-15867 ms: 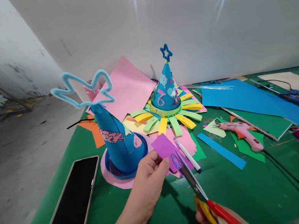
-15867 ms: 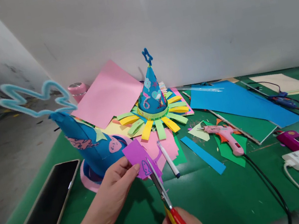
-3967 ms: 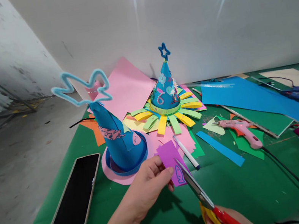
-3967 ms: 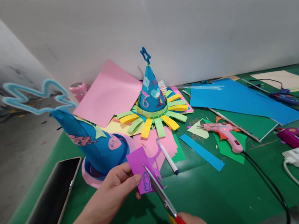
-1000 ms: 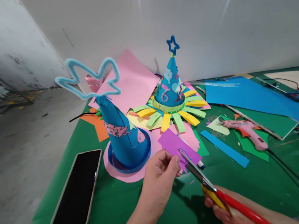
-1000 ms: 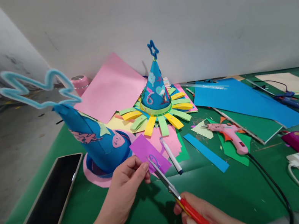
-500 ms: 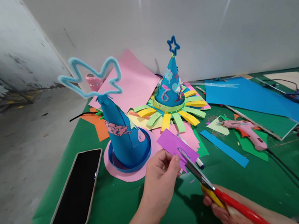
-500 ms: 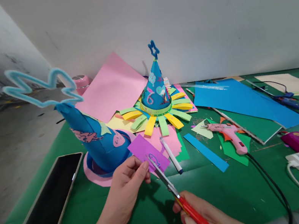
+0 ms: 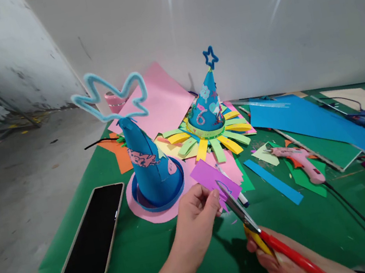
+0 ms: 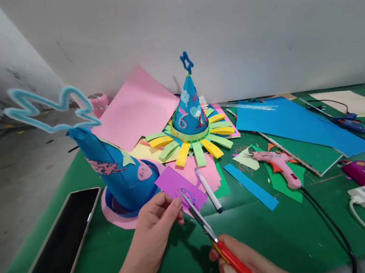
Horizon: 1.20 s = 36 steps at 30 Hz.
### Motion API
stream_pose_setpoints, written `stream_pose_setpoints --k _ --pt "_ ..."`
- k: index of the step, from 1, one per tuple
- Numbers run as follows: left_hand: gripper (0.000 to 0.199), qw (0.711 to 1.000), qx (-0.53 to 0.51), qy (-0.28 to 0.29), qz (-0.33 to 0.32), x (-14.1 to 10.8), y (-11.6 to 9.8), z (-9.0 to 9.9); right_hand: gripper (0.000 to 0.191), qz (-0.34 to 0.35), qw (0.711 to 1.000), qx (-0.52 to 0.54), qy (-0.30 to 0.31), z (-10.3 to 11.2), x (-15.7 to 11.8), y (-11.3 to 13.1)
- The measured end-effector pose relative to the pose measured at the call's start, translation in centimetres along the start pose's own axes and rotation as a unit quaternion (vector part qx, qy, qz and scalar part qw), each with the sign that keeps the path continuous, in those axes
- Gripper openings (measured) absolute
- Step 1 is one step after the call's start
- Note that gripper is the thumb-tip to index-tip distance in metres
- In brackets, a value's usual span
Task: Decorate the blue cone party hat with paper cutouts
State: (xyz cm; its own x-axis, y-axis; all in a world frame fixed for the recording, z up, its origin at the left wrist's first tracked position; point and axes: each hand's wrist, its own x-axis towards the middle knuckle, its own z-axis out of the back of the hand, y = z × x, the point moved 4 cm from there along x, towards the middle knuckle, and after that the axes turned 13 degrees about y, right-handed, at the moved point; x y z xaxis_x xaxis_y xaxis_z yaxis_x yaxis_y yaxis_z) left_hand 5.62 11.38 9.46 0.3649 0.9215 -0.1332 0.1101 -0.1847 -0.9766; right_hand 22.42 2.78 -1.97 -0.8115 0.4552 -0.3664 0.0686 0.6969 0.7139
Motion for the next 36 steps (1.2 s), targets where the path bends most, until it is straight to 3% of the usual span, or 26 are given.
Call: stream_pose_setpoints --k 3,6,27,32,36 --pt "0.025 1.0 -0.015 0.002 0.003 0.0 0.1 -0.1 0.057 -0.017 0.998 0.059 0.032 -0.8 0.1 0.2" --pt "0.025 1.0 -0.027 0.006 0.003 0.0 0.3 -0.1 0.058 -0.009 0.996 0.087 0.015 -1.1 0.0 0.3" --pt "0.025 1.0 -0.014 0.013 -0.01 0.0 0.2 0.0 0.056 -0.015 0.993 0.111 0.03 -0.8 0.2 0.1" --pt "0.024 1.0 -0.005 0.015 -0.015 0.0 0.3 0.0 0.052 -0.017 0.998 0.062 0.024 -1.5 0.1 0.3" --pt "0.024 1.0 0.003 0.016 -0.014 0.0 0.5 0.2 0.049 0.047 0.998 -0.005 -0.044 -3.3 -0.9 2.3"
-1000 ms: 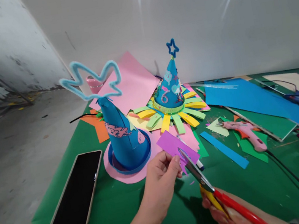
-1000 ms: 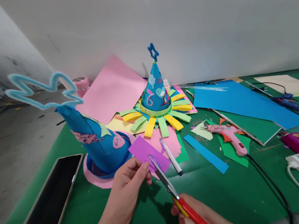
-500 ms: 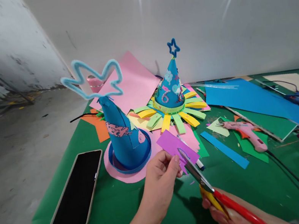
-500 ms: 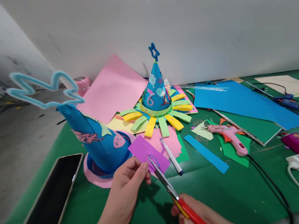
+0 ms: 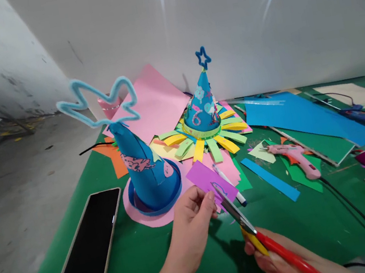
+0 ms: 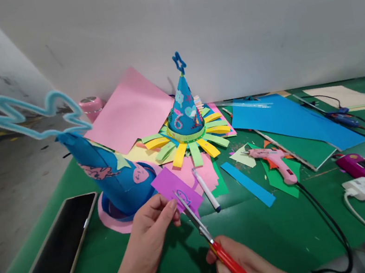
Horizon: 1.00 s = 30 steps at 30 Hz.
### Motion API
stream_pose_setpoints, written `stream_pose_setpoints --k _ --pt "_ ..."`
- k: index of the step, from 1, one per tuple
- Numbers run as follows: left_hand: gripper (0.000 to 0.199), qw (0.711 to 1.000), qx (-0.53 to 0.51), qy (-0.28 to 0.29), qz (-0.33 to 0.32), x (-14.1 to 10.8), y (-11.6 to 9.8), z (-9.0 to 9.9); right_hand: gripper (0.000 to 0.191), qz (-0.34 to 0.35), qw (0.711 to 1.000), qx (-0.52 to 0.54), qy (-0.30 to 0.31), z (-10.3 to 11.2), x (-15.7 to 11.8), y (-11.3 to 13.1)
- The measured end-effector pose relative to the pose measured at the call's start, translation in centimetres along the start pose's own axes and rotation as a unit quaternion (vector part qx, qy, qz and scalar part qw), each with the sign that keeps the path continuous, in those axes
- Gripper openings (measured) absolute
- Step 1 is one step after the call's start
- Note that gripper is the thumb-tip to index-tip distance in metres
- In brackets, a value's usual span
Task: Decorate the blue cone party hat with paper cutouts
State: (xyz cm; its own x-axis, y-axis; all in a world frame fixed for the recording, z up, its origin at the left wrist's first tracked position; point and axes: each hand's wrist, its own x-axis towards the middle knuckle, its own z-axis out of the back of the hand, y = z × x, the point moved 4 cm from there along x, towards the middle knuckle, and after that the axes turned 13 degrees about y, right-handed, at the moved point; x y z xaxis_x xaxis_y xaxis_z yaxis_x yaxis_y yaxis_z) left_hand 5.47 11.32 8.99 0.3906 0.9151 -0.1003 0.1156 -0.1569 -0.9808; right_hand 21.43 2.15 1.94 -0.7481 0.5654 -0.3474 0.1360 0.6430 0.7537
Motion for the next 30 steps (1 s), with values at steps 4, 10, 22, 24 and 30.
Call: stream_pose_setpoints --k 4,10,22,24,30 --pt "0.024 1.0 0.009 0.0 0.006 -0.1 0.0 0.1 0.044 -0.003 1.0 -0.023 -0.011 -1.7 -0.7 1.9" --pt "0.023 1.0 0.004 -0.005 0.012 -0.1 0.0 0.2 0.044 -0.016 0.999 -0.03 -0.039 -2.1 -0.6 2.6" --pt "0.024 1.0 0.005 -0.007 0.013 -0.1 0.1 0.3 0.054 -0.01 0.996 -0.035 -0.079 -2.6 -0.8 2.8" --pt "0.024 1.0 0.001 -0.004 0.011 -0.1 0.2 0.3 0.053 -0.018 0.994 -0.024 -0.102 -2.8 -0.9 3.1" --pt "0.024 1.0 -0.02 -0.005 0.01 -0.1 0.1 0.2 0.052 -0.021 0.995 -0.002 -0.095 -3.3 -0.9 3.5"
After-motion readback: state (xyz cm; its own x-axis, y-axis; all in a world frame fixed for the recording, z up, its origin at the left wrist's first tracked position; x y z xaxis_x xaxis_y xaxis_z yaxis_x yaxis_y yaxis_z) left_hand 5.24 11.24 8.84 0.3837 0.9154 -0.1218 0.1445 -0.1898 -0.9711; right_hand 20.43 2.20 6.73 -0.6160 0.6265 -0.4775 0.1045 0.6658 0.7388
